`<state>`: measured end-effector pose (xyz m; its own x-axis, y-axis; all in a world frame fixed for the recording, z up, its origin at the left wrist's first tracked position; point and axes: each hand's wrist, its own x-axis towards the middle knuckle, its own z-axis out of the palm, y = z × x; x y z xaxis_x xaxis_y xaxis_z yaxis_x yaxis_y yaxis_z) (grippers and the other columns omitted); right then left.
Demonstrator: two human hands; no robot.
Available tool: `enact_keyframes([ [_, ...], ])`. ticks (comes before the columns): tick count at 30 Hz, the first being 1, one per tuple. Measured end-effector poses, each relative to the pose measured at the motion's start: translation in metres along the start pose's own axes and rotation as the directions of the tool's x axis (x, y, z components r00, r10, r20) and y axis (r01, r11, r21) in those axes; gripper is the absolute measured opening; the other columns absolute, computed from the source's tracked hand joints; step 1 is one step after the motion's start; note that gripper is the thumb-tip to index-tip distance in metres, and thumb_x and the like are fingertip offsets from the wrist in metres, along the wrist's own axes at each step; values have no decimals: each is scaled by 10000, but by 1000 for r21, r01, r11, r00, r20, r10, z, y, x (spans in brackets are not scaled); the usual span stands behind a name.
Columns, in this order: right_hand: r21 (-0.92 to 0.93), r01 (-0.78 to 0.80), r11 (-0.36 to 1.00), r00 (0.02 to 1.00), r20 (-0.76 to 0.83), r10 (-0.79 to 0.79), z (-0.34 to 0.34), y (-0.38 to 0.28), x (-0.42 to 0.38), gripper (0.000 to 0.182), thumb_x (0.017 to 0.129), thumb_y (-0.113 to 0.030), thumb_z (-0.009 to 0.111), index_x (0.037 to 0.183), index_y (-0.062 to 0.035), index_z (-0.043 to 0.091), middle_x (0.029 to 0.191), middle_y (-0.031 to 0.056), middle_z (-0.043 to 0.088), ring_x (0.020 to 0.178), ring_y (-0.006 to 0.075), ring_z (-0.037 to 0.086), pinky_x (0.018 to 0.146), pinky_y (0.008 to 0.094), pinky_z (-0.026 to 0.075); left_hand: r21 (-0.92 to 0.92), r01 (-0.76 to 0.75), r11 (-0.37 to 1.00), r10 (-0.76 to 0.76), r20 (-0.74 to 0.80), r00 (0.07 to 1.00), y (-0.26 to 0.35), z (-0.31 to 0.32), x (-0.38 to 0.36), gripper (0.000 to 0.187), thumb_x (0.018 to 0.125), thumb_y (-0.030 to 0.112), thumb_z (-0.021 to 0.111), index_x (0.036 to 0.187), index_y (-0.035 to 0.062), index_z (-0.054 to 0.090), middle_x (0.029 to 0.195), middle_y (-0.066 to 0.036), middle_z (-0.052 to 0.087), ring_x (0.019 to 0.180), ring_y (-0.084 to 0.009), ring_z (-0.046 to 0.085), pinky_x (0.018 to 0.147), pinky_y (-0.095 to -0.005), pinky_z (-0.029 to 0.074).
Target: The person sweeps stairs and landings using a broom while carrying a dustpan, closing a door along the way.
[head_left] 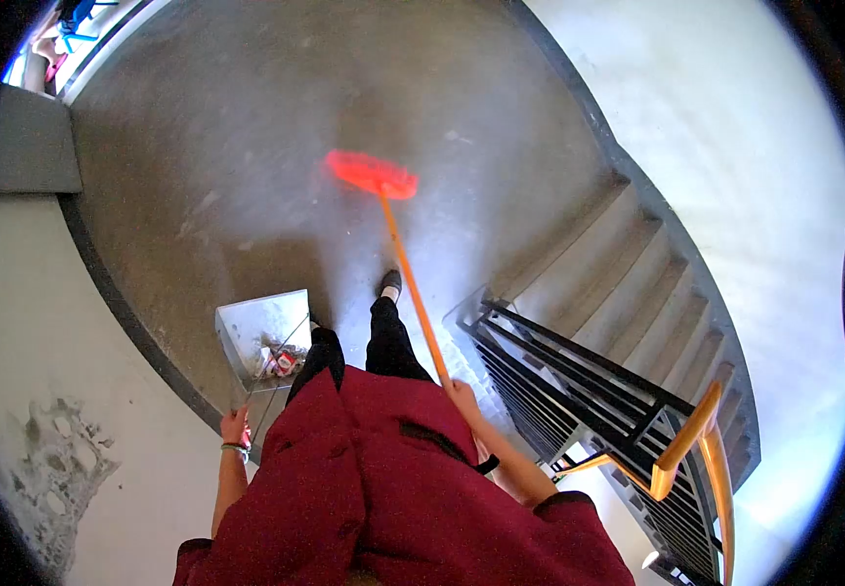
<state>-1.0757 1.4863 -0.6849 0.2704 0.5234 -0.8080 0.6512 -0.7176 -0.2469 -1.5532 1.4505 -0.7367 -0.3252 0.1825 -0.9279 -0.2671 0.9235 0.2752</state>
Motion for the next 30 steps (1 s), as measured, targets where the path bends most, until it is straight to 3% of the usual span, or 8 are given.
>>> enact_keyframes([
  [1,-76,19,997,998,-64,-24,-42,17,34,257,738,-265,427,721,-24,515,547,84,510,485,162,497,448,257,402,-13,22,1000,-22,-36,999,9,36,-23,215,657,206,561,597,95,387,455,19,337,334,-75,300,298,-197,238],
  [2,376,-224,899,975,84,207,-82,-20,39,259,729,-258,411,643,-23,478,480,86,467,381,171,466,344,266,372,-49,47,998,-50,-58,997,15,49,-31,214,659,201,559,595,94,386,457,19,335,335,-74,299,298,-196,234],
  [7,611,51,790,997,15,-76,-184,-3,187,303,715,-211,431,466,-39,407,385,60,393,292,162,381,267,274,298,107,-95,990,110,-140,984,31,62,-60,234,654,205,573,558,98,389,419,24,331,318,-73,294,292,-205,227],
  [8,840,-65,538,991,117,-63,-201,-7,212,283,710,-205,429,479,-43,416,392,66,394,290,167,376,270,281,296,112,-99,989,115,-157,981,31,65,-63,234,654,205,573,558,98,389,419,24,331,318,-73,294,292,-205,227],
  [13,792,-100,603,986,161,-47,-226,-35,235,192,692,-144,423,517,-74,391,415,71,373,321,184,392,272,310,315,209,-153,966,197,-208,958,39,85,-92,244,666,207,570,545,74,404,415,9,364,326,-73,323,292,-211,242],
  [18,-269,192,944,906,417,-65,-84,75,160,265,754,-216,354,906,-4,397,606,143,534,547,233,543,426,358,425,277,-197,940,256,-194,947,15,70,-73,253,663,223,572,545,72,406,417,16,357,329,-75,324,290,-208,244],
  [24,346,-429,835,819,539,198,-67,38,-14,526,742,-430,400,840,73,516,736,116,539,635,147,491,567,291,402,252,-104,962,136,-115,984,10,37,-23,243,629,233,584,562,77,410,437,15,357,318,-78,313,288,-212,251],
  [30,385,-189,903,978,161,136,43,59,-25,602,736,-473,338,690,97,526,646,190,542,654,273,532,590,357,394,227,-158,961,171,-37,985,-30,-12,18,227,616,241,578,597,61,442,440,14,350,323,-78,302,297,-215,259],
])
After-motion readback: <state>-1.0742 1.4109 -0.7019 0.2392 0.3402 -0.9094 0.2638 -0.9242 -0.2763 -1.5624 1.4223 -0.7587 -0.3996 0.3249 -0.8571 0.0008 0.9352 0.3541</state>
